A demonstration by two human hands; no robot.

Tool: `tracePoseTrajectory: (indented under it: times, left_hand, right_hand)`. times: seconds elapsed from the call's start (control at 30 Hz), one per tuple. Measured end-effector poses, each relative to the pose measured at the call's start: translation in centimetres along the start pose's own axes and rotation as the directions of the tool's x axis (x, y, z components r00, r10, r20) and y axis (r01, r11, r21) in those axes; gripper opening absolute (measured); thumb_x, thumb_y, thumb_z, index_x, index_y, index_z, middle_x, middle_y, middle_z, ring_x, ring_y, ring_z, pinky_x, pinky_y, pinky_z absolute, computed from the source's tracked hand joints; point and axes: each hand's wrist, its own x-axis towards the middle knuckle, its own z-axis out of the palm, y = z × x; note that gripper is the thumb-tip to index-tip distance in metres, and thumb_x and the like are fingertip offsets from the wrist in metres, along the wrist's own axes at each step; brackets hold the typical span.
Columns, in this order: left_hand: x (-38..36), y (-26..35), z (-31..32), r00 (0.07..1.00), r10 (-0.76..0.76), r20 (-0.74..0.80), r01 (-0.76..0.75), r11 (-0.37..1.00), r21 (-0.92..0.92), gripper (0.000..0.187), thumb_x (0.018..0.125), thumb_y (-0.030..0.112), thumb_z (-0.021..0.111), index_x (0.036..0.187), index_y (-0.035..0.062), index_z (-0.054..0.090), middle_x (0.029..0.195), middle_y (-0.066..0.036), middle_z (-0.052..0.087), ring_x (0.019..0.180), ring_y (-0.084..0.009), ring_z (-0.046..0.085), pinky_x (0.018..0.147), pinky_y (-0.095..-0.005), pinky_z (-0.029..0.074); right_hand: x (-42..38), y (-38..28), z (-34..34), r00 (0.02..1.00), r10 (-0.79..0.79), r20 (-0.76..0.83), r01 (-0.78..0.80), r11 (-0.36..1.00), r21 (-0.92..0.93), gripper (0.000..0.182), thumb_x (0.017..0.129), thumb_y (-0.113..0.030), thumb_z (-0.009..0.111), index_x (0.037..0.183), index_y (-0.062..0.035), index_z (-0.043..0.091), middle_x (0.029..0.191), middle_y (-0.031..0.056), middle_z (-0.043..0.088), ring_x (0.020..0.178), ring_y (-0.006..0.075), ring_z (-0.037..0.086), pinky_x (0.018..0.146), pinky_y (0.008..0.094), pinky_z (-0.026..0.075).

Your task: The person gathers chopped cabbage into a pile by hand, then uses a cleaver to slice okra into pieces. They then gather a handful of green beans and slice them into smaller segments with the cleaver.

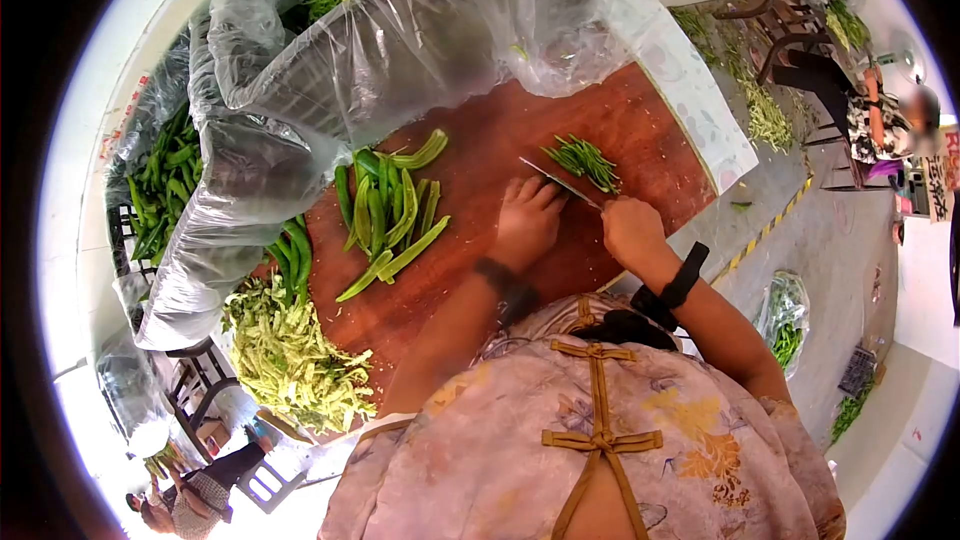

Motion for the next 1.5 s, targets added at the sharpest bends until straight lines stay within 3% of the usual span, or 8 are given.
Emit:
tracePoseTrajectory:
  times: [0.4, 0.6, 0.7, 0.77, 0.87, 0.97, 1.1, 1.5]
  left_hand:
    - [0.5, -0.1, 0.2, 0.999, 0.005, -0.04, -0.01, 0.992, -0.128, 0.029, 0.065, 0.009, 0.058, 0.093, 0.005, 0.065, 0.094, -0.005, 0.059, 0.093, -0.0233, 0.052, 0.085, -0.04, 0.04]
    - [0.4, 0.1, -0.4, 0.995, 0.028, 0.096, -0.02, 0.996, -0.082, 0.029, 0.066, 0.009, 0.057, 0.093, 0.0048, 0.065, 0.095, -0.005, 0.059, 0.094, -0.0227, 0.052, 0.085, -0.039, 0.04]
    - [0.1, -0.1, 0.0, 0.995, 0.095, -0.037, -0.099, 0.987, -0.123, 0.03, 0.066, 0.01, 0.056, 0.094, 0.0054, 0.065, 0.096, -0.005, 0.059, 0.095, -0.0227, 0.052, 0.085, -0.0389, 0.04]
    - [0.1, -0.2, 0.3, 0.995, 0.023, 0.101, -0.014, 0.996, -0.088, 0.032, 0.067, 0.01, 0.056, 0.097, 0.0054, 0.065, 0.1, -0.005, 0.059, 0.098, -0.0229, 0.051, 0.088, -0.0396, 0.039]
    - [-0.2, -0.4, 0.6, 0.992, 0.112, -0.061, -0.115, 0.992, -0.049, 0.027, 0.072, 0.013, 0.052, 0.097, 0.0088, 0.062, 0.098, -0.008, 0.059, 0.097, -0.0271, 0.053, 0.086, -0.04, 0.041]
    - [-0.3, 0.0, -0.1, 0.996, 0.06, 0.067, -0.058, 0.998, -0.038, 0.029, 0.07, 0.013, 0.054, 0.097, 0.0095, 0.062, 0.101, -0.008, 0.059, 0.102, -0.0265, 0.052, 0.088, -0.0404, 0.04]
    - [-0.4, -0.1, 0.1, 0.996, 0.043, 0.075, -0.037, 0.996, -0.083, 0.035, 0.069, 0.01, 0.057, 0.103, 0.0057, 0.064, 0.104, -0.004, 0.058, 0.104, -0.0225, 0.05, 0.092, -0.0422, 0.038]
    - [-0.6, -0.1, -0.1, 0.993, 0.012, 0.117, -0.001, 0.996, -0.087, 0.029, 0.069, 0.011, 0.057, 0.097, 0.0065, 0.065, 0.099, -0.004, 0.059, 0.1, -0.022, 0.051, 0.091, -0.0408, 0.038]
  right_hand:
    - [1.7, 0.2, 1.7, 1.0, 0.003, 0.015, -0.004, 1.0, 0.01, 0.015, 0.075, -0.015, 0.059, 0.067, -0.0024, 0.061, 0.07, 0.0201, 0.06, 0.068, 0.0383, 0.06, 0.061, 0.0471, 0.048]
    - [1.6, 0.1, 2.7, 0.994, -0.059, -0.092, 0.06, 0.998, 0.005, 0.01, 0.072, -0.012, 0.057, 0.067, -0.0042, 0.062, 0.069, 0.0183, 0.06, 0.067, 0.0369, 0.06, 0.06, 0.0455, 0.048]
    - [3.7, -0.2, 3.1, 0.993, -0.003, -0.116, 0.007, 1.0, 0.028, 0.007, 0.069, -0.008, 0.055, 0.067, -0.0055, 0.061, 0.07, 0.0169, 0.061, 0.068, 0.0356, 0.06, 0.059, 0.0447, 0.048]
    - [4.4, -0.4, 2.6, 0.99, 0.013, -0.14, -0.007, 0.999, 0.045, 0.008, 0.07, -0.008, 0.055, 0.067, -0.0057, 0.061, 0.069, 0.0163, 0.06, 0.069, 0.035, 0.06, 0.059, 0.0447, 0.048]
    - [3.0, 0.7, 2.0, 0.976, 0.039, -0.216, -0.015, 0.994, 0.109, 0.019, 0.078, -0.015, 0.055, 0.067, -0.001, 0.061, 0.068, 0.0209, 0.059, 0.067, 0.0384, 0.058, 0.06, 0.0467, 0.047]
    - [0.3, 0.6, 1.1, 0.989, -0.033, -0.146, 0.041, 0.997, 0.058, 0.019, 0.078, -0.016, 0.056, 0.068, 0.0, 0.06, 0.069, 0.0212, 0.059, 0.068, 0.0393, 0.058, 0.062, 0.0485, 0.046]
    - [-1.0, 0.1, 0.4, 0.998, 0.027, -0.05, -0.025, 0.999, 0.029, 0.018, 0.078, -0.016, 0.057, 0.068, -0.0003, 0.06, 0.069, 0.0212, 0.059, 0.068, 0.0396, 0.058, 0.063, 0.0486, 0.047]
    - [1.2, -0.1, 1.4, 0.995, -0.083, 0.052, 0.083, 0.997, 0.005, 0.021, 0.078, -0.016, 0.058, 0.065, 0.0002, 0.06, 0.066, 0.0206, 0.059, 0.066, 0.0392, 0.059, 0.061, 0.0473, 0.048]
